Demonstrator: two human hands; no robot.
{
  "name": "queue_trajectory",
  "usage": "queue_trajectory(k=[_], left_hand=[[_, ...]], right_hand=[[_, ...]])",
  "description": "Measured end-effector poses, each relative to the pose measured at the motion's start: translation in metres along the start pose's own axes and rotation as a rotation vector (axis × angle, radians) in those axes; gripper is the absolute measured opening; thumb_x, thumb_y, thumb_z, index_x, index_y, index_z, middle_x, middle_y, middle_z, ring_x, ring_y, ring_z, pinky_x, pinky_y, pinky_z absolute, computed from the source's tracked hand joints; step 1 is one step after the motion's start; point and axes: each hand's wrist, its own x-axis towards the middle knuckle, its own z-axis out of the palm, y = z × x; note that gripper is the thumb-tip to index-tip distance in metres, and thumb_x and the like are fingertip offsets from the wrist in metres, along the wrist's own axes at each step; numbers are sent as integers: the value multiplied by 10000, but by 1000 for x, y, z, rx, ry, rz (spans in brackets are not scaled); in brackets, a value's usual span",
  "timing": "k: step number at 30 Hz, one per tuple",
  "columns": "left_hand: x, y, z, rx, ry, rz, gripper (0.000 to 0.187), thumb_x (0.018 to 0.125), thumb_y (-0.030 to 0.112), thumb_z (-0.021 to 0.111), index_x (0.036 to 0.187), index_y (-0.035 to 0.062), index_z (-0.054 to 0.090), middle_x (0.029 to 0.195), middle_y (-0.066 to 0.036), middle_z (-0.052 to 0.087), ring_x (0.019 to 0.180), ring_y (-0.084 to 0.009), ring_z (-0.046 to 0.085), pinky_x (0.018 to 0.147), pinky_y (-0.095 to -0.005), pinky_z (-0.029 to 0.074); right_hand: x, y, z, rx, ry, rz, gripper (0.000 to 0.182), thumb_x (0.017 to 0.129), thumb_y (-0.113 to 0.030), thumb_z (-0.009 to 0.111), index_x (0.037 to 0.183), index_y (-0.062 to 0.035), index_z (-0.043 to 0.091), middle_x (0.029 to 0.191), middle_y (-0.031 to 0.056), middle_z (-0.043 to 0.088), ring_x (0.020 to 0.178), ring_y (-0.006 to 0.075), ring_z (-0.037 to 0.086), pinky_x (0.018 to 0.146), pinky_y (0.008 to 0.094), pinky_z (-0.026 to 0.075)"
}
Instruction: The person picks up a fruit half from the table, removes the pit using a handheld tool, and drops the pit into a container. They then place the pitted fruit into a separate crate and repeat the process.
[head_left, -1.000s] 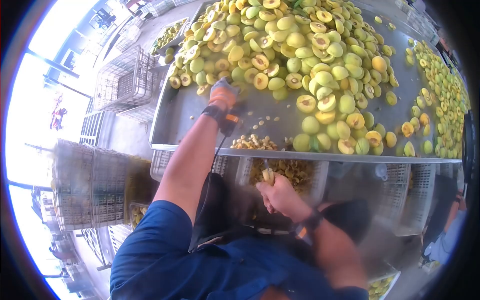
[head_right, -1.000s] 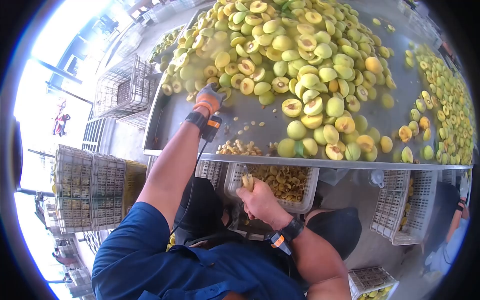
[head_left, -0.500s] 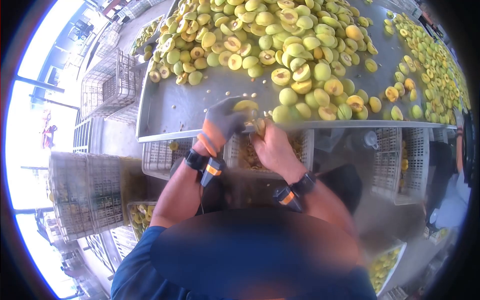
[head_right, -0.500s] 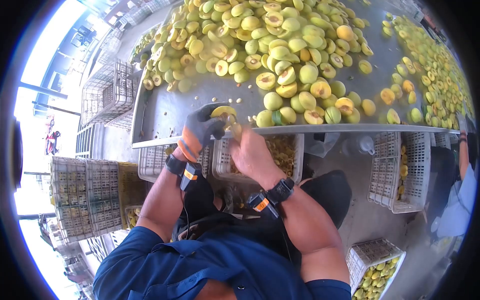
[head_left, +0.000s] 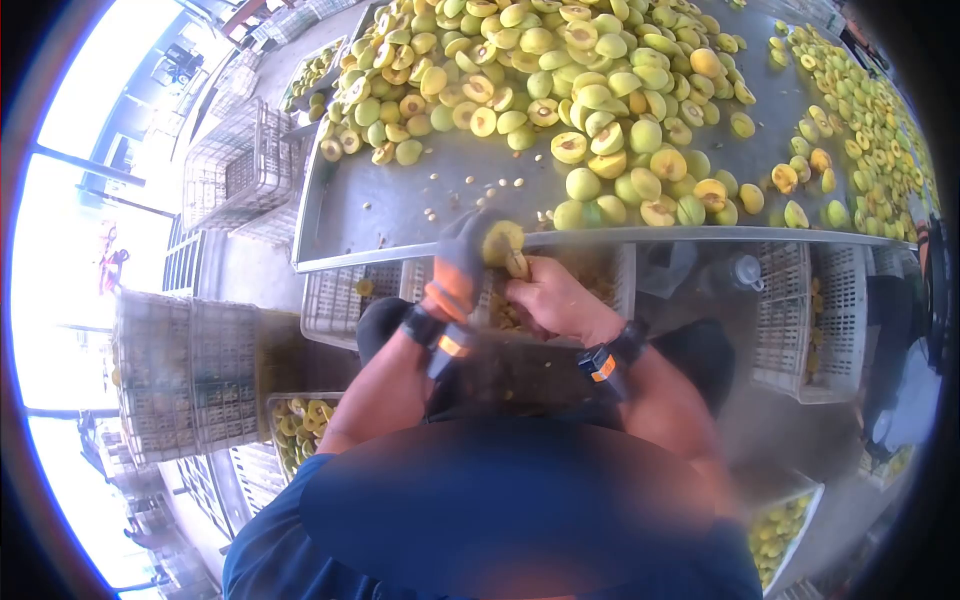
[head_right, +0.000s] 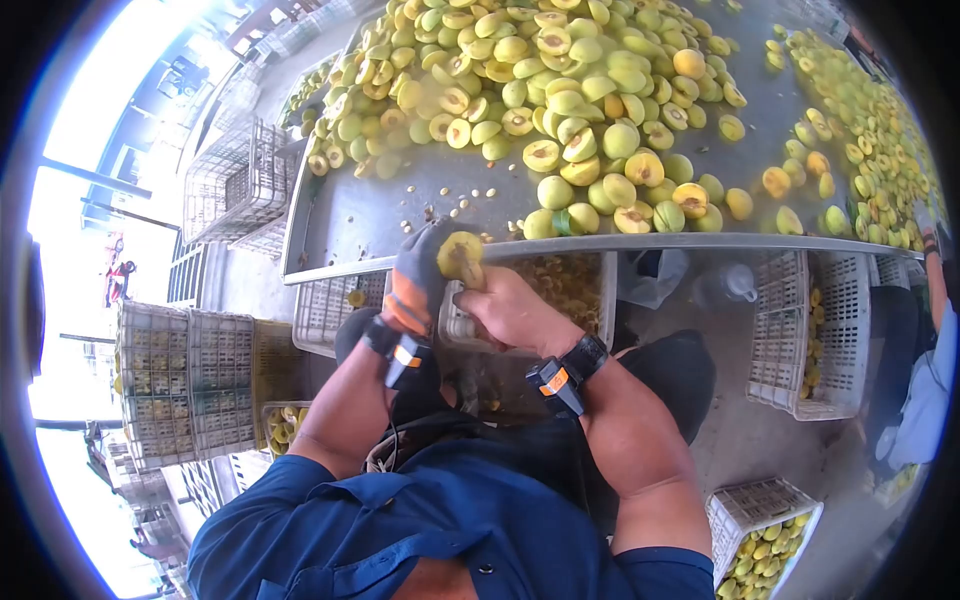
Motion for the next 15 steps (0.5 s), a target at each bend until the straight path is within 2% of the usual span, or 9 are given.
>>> queue_trajectory(k=[1,2,5,8,10,13,14,15], left_hand=[[-2,-6,6,378,54,228,309,998,53,640,1291,-41,667,1117,-154,770,964,-292,754,829,-383,604],[-3,-12,13,485,118,296,302,965,75,677,1253,-15,671,1107,-185,765,960,-328,756,840,-396,605],[-1,1,6,215,-124,245,405,858,39,708,1263,45,688,1112,-178,749,992,-416,711,867,-477,577],[4,-10,7,348,-76,411,222,952,120,694,1135,-3,718,1047,-166,775,922,-325,754,839,-395,604],[4,-5,4,435,88,368,207,1014,166,644,1078,-3,747,1003,-137,781,908,-275,751,836,-372,593],[6,-6,-7,18,232,-107,354,1112,245,563,1041,-15,792,958,-88,785,893,-159,709,851,-318,564],[3,-4,-21,-96,267,-192,367,1116,255,561,1045,-19,796,961,-87,784,885,-146,700,848,-309,560],[1,2,-37,-209,300,-274,380,1120,264,560,1048,-23,799,964,-85,782,878,-133,690,845,-300,556]], right_hand=[[-3,-5,0,102,-44,122,177,1058,-204,609,937,-75,602,748,9,573,515,115,528,450,325,428],[-4,-7,2,174,-90,158,178,1062,-204,606,927,-93,570,741,-6,541,508,102,505,444,311,416],[-12,-7,6,344,-210,221,193,1071,-203,596,921,-130,498,726,-38,468,493,76,457,433,279,392],[-17,-5,7,378,-265,199,171,1071,-205,599,967,-125,489,726,-40,452,491,75,452,436,277,396],[-19,-1,7,366,-246,200,166,1064,-211,619,1003,-116,497,724,-39,443,497,76,457,438,287,398],[-25,7,14,347,-240,212,192,1067,-218,617,948,-109,512,706,-36,449,493,78,455,438,301,406],[-24,16,13,340,-202,245,258,1071,-218,607,861,-106,508,678,-26,455,492,90,463,436,312,412],[-25,23,16,305,-142,264,281,1071,-219,605,835,-107,500,670,-24,456,493,94,467,438,315,415]])
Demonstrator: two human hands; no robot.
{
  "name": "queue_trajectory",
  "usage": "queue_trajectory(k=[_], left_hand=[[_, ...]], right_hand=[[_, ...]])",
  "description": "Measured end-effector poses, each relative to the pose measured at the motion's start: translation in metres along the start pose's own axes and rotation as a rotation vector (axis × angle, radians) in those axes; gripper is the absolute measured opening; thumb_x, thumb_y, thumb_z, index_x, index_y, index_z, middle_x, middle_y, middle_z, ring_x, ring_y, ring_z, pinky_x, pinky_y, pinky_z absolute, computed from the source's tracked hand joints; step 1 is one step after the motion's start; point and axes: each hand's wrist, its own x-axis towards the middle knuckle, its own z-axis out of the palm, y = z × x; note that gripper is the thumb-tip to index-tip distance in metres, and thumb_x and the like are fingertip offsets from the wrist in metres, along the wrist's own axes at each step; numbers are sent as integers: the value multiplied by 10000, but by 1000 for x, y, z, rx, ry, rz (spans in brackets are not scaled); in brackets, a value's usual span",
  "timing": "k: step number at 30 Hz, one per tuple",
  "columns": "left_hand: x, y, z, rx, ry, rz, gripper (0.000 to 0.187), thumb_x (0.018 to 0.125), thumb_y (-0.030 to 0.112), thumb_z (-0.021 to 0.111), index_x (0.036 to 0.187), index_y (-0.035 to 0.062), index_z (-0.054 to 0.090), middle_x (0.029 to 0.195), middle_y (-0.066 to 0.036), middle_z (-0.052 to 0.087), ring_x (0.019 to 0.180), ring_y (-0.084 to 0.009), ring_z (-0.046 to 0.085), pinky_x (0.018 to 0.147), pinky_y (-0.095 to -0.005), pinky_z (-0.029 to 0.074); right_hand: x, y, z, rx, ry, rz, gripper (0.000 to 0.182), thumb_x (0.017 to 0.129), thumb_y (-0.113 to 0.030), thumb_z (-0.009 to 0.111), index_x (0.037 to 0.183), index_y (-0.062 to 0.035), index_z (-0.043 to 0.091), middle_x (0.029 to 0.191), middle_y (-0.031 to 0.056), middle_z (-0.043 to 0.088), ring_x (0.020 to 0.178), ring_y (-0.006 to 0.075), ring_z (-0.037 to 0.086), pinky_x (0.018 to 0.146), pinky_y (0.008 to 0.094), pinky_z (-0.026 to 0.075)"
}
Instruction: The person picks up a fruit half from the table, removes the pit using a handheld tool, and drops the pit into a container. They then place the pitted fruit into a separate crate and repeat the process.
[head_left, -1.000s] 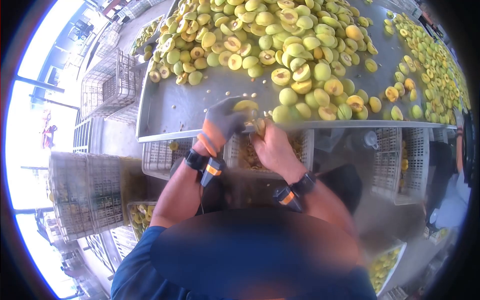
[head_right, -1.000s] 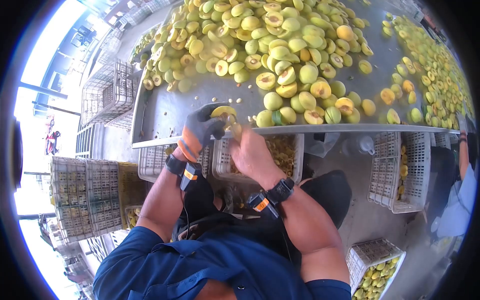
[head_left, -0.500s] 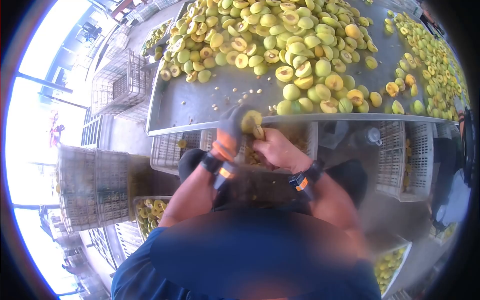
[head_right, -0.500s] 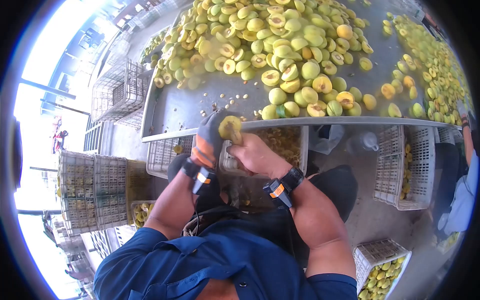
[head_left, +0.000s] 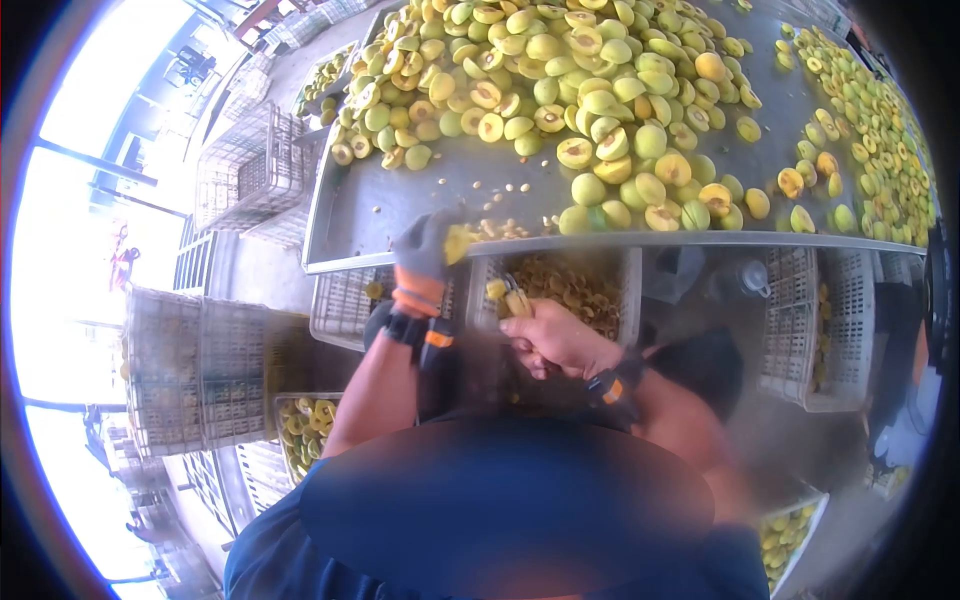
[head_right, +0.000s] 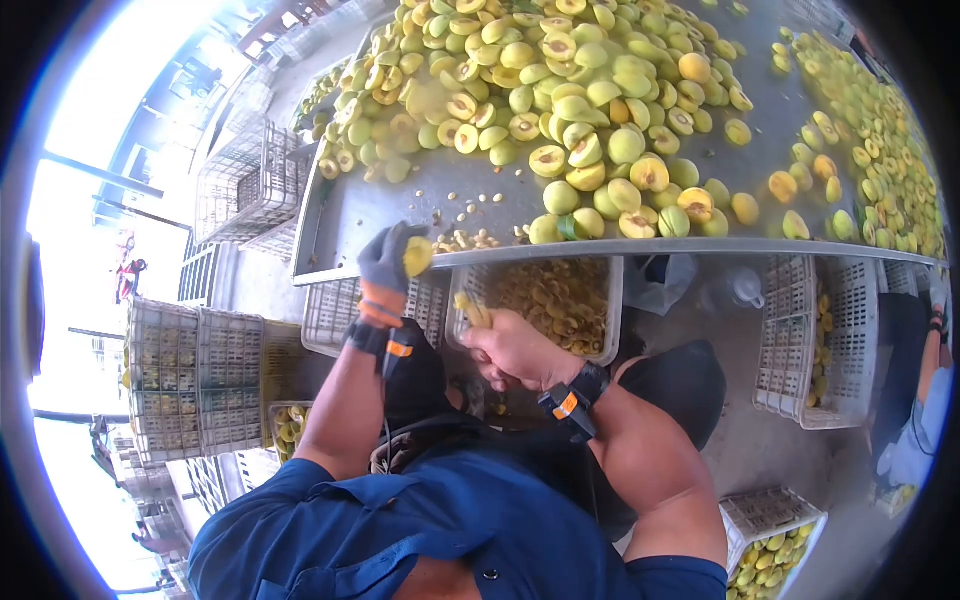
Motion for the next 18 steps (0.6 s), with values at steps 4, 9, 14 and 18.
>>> queue_trajectory(k=[4,9,14,18], left_hand=[[1,-5,-92,260,152,-65,266,1039,224,666,1031,-2,805,925,-65,775,842,-119,654,788,-299,522],[36,-27,-163,927,131,-285,287,976,295,741,1049,23,797,1015,-157,789,892,-306,727,845,-408,555],[119,-10,-79,912,145,294,408,938,239,785,1303,62,740,1271,-184,742,1113,-339,737,971,-414,568],[203,-6,33,781,-76,284,478,906,266,779,1353,108,711,1349,-193,689,1218,-377,677,1040,-447,548]], right_hand=[[7,14,-5,-9,155,0,260,1068,-205,602,855,-101,495,671,-7,484,482,110,484,424,326,419],[4,-9,-5,67,181,-133,175,1063,-178,607,953,-74,519,671,7,518,463,102,497,398,301,418],[14,-16,-6,-21,200,-183,168,1068,-159,610,963,-75,508,649,12,520,460,111,504,412,301,429],[20,-20,-7,-59,237,-174,157,1062,-178,615,1055,-26,572,657,7,552,451,103,524,409,296,418]])
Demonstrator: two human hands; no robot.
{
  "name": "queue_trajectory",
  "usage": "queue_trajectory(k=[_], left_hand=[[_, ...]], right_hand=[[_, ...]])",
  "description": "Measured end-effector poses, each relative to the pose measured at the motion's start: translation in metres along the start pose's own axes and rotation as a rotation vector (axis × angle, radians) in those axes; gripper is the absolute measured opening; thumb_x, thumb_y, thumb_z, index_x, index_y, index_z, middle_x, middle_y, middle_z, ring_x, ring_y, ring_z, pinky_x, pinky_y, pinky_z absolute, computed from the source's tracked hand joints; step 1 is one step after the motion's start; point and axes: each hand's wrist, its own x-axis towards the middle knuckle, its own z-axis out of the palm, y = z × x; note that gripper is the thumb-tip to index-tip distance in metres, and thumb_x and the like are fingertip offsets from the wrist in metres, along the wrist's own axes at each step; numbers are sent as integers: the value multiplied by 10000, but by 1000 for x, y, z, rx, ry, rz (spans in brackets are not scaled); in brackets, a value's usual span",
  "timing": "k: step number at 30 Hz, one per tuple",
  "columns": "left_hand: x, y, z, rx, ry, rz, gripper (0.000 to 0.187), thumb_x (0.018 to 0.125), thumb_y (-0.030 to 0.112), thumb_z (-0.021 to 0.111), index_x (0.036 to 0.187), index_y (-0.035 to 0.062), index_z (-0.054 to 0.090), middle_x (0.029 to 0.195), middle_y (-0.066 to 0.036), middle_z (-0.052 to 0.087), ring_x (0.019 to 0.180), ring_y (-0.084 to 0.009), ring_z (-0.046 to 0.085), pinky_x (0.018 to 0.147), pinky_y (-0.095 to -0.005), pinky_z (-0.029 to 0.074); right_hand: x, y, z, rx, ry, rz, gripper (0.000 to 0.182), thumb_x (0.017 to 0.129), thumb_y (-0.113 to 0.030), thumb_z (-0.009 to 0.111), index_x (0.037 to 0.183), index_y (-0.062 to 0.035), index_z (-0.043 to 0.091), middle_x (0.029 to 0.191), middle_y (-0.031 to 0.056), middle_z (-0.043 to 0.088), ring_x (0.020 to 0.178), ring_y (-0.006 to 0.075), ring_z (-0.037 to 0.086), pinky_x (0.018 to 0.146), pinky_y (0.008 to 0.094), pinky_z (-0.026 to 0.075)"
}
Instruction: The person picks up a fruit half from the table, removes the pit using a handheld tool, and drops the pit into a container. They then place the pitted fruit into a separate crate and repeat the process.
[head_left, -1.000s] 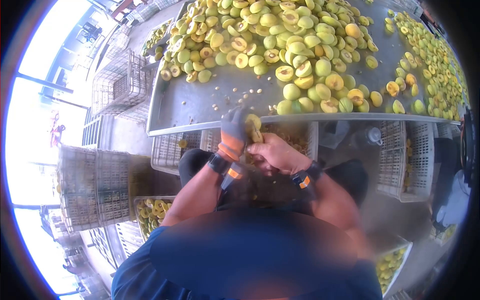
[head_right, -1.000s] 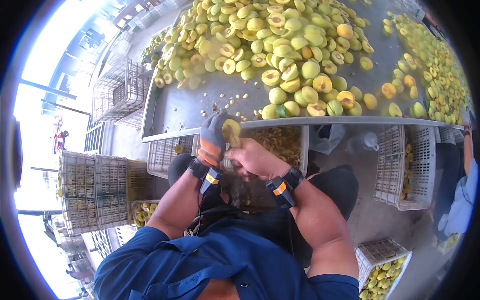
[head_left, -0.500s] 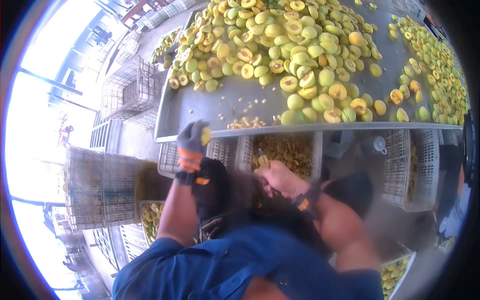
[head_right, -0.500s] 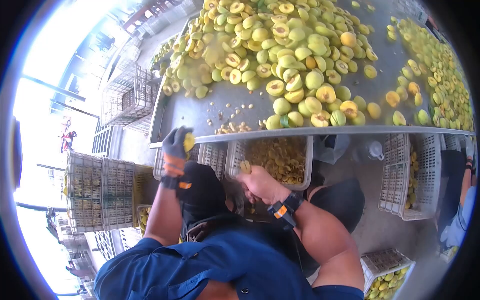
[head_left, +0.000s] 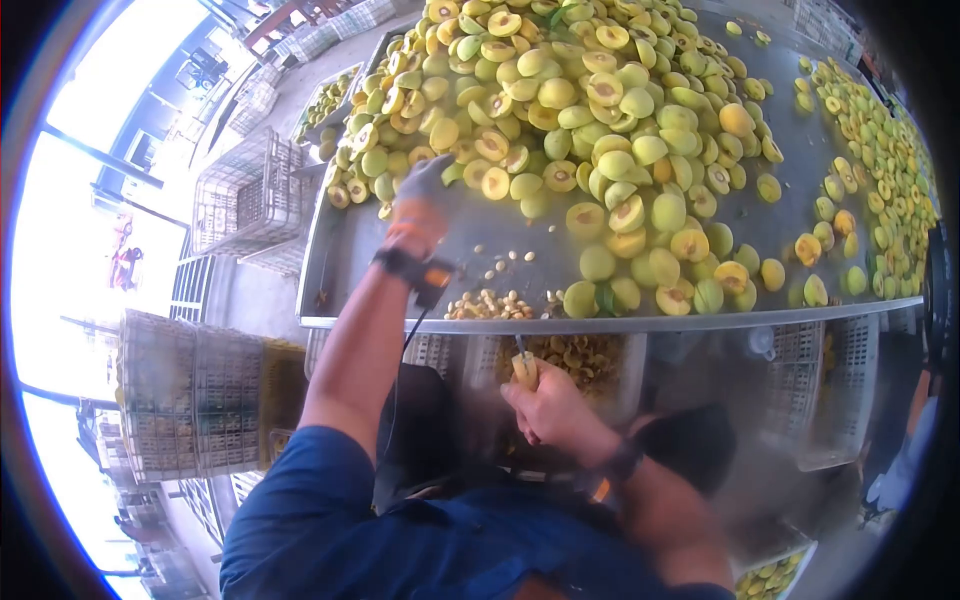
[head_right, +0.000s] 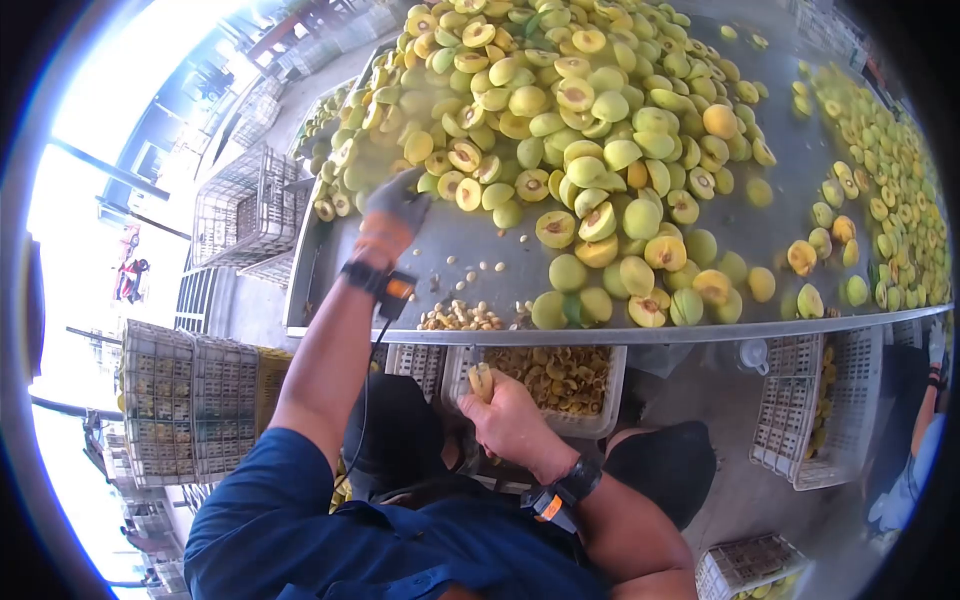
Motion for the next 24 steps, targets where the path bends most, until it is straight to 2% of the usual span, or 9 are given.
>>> queue_trajectory(k=[2,7,9,10,12,13,15,22,24], left_hand=[[29,7,38,200,-108,35,515,905,274,781,1390,125,685,1395,-188,655,1258,-366,662,1046,-442,550],[45,12,49,359,-327,29,626,820,348,865,1391,165,685,1378,-168,646,1246,-373,655,1066,-454,539],[39,12,49,377,-326,52,619,824,363,862,1386,169,688,1380,-160,648,1249,-373,653,1064,-456,539],[38,13,48,386,-319,65,615,826,371,861,1383,172,690,1381,-156,649,1250,-374,653,1063,-457,540],[36,12,46,379,-306,97,598,828,377,859,1364,164,703,1358,-153,673,1245,-368,659,1060,-454,542],[37,12,45,374,-298,116,589,828,380,858,1354,160,709,1347,-151,685,1242,-365,662,1059,-452,543],[43,14,41,309,-443,122,582,827,378,859,1339,142,714,1333,-149,706,1243,-361,667,1067,-447,540],[14,7,43,137,-619,180,516,820,356,876,1248,99,747,1197,-153,776,1101,-333,737,987,-407,574],[-20,5,40,67,-509,208,384,856,263,864,1170,70,756,1082,-138,792,997,-310,755,915,-385,586]], right_hand=[[2,-5,1,-20,32,8,166,1056,-181,624,1068,-21,583,669,9,565,445,96,517,410,295,413],[7,-1,-5,-148,82,-77,211,1023,-188,658,1073,15,625,824,77,660,683,169,621,645,364,517],[7,6,-2,-162,76,-122,172,1028,-166,655,1060,-8,595,801,59,628,659,153,594,615,350,492],[9,9,-1,-148,54,-131,141,1040,-144,647,1047,-36,557,742,25,578,574,120,551,527,320,451],[6,8,1,-163,43,-119,145,1031,-144,648,1052,-31,560,770,40,588,614,129,555,562,328,451],[3,5,1,-192,57,-99,189,1011,-167,658,1070,3,601,856,88,648,737,171,603,687,366,491],[-1,2,2,-226,78,-103,252,989,-191,666,1087,40,643,941,144,710,860,226,655,815,408,531],[4,10,-1,-362,117,-175,287,970,-199,678,1102,55,657,951,199,729,887,313,697,850,439,541],[4,10,0,-375,127,-189,293,966,-199,683,1107,57,660,958,210,730,901,321,706,858,441,543]])
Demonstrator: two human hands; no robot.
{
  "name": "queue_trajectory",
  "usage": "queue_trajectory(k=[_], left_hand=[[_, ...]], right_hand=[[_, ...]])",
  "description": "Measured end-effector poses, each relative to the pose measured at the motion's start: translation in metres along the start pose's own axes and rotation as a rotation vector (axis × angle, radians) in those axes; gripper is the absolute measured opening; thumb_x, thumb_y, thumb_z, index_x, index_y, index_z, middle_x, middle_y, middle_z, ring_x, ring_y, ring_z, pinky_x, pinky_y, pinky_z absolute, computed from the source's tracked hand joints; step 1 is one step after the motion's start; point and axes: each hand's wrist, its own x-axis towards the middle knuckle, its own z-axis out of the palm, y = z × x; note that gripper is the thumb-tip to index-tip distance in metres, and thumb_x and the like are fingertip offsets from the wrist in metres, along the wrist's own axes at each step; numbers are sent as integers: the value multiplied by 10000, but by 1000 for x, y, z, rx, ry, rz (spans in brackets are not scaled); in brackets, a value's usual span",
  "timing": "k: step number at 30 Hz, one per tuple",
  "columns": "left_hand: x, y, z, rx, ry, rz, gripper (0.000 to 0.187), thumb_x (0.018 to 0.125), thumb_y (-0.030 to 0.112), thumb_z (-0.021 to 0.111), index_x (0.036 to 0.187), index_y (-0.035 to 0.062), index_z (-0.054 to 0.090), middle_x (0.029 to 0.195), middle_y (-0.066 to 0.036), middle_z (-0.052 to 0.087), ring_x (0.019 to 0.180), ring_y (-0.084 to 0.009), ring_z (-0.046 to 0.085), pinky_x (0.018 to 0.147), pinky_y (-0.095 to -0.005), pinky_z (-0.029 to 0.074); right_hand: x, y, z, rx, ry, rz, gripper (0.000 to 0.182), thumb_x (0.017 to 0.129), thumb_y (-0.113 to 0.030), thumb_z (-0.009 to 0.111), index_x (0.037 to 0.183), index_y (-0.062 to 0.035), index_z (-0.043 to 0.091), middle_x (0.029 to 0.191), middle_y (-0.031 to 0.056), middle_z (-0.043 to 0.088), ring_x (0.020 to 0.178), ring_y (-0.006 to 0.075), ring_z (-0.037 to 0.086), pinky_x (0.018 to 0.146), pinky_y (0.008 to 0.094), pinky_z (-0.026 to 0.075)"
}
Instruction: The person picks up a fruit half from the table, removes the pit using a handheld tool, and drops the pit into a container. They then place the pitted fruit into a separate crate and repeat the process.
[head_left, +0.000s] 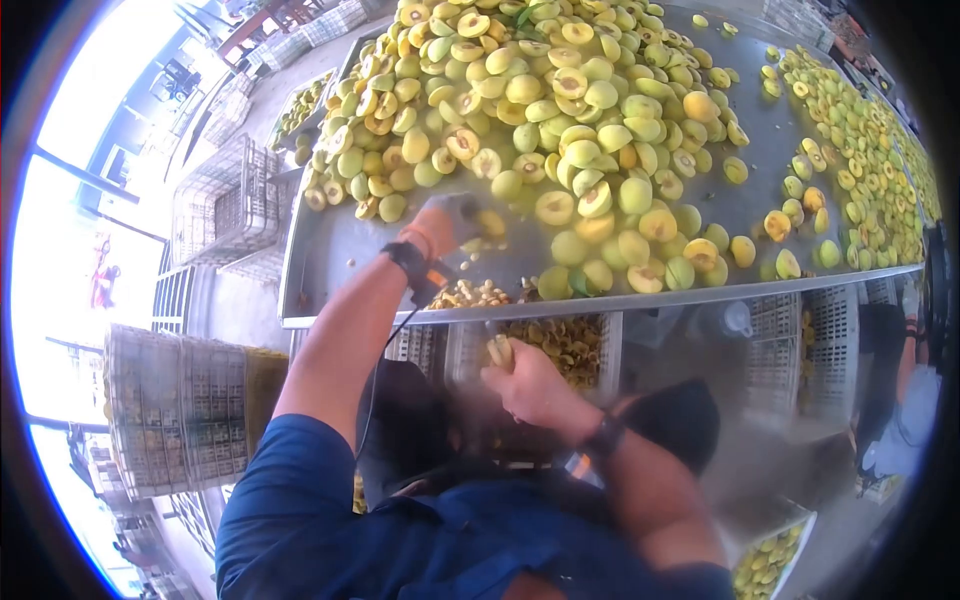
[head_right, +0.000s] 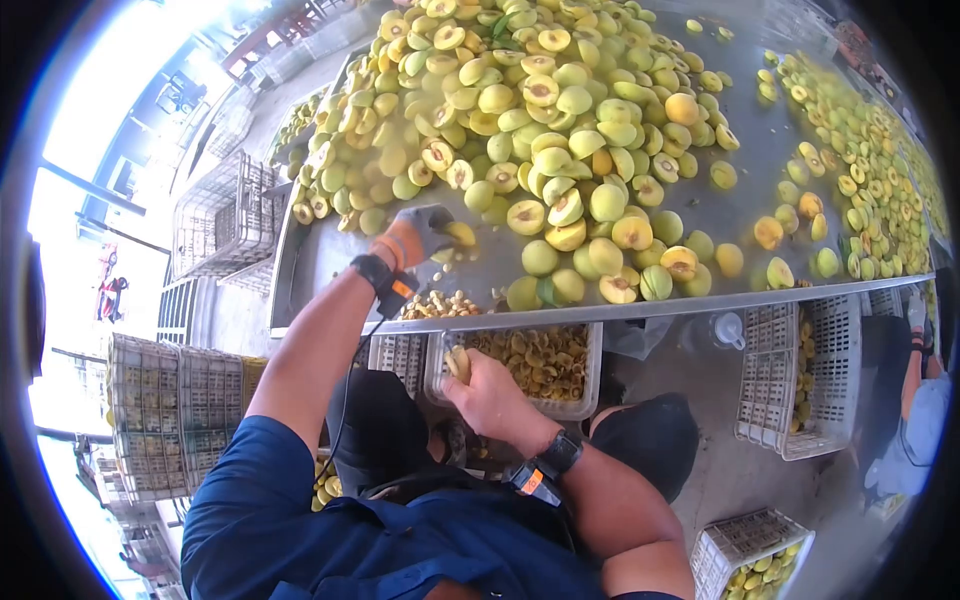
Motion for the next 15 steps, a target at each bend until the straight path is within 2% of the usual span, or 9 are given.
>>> queue_trajectory(k=[2,6,7,8,10,11,12,14,15], left_hand=[[-27,-3,11,-45,85,8,334,876,215,851,1154,59,752,1054,-130,792,972,-302,752,899,-381,586],[-91,-14,-5,-141,212,-159,331,882,155,848,1169,28,743,1011,-116,788,907,-195,736,856,-354,588],[-121,-29,-21,-410,295,-211,300,899,104,822,1169,-1,740,1006,-99,787,908,-141,727,836,-319,590],[-153,-21,-43,-410,346,-205,282,905,39,795,1176,-13,735,1024,-85,789,912,-126,726,824,-299,590],[-211,-34,-64,-453,434,-358,299,878,-23,795,1169,7,736,1053,-81,790,934,-133,725,835,-297,589],[-240,-56,-66,-458,481,-352,227,879,75,820,1102,58,783,979,-67,808,890,-116,725,802,-297,584],[-269,-65,-71,-441,465,-382,230,877,77,822,1101,48,780,976,-84,805,901,-145,738,833,-311,586],[-317,-94,-69,-172,388,-456,267,866,97,841,1117,35,779,1023,-121,809,938,-194,759,875,-331,589],[-331,-105,-61,-127,375,-510,288,864,81,838,1139,27,771,1052,-114,808,946,-178,753,878,-324,589]], right_hand=[[0,-1,2,6,2,-13,287,965,-199,685,1099,53,659,946,207,726,892,315,706,849,439,544],[-1,4,9,-23,-13,-26,257,967,-199,685,1062,37,650,878,184,706,815,299,689,788,437,541],[-1,4,8,-33,-17,-18,250,969,-199,682,1053,34,646,857,176,699,789,294,683,765,437,538],[-2,6,8,-45,-23,-11,244,972,-200,680,1045,30,643,836,168,691,762,289,677,742,436,535],[-2,10,9,-49,-34,2,232,979,-197,672,1038,24,634,796,143,673,687,267,661,675,422,530],[-1,11,10,-45,-39,1,227,984,-194,667,1040,22,628,776,127,663,639,249,651,629,409,529],[-2,9,12,-24,-55,23,220,988,-190,661,1042,19,622,758,111,650,592,229,636,583,393,523],[0,8,16,-1,-74,41,207,996,-183,651,1045,14,609,724,82,625,515,190,601,503,363,502],[1,9,19,3,-80,41,201,999,-179,646,1046,11,602,709,69,612,484,172,581,468,349,487]])
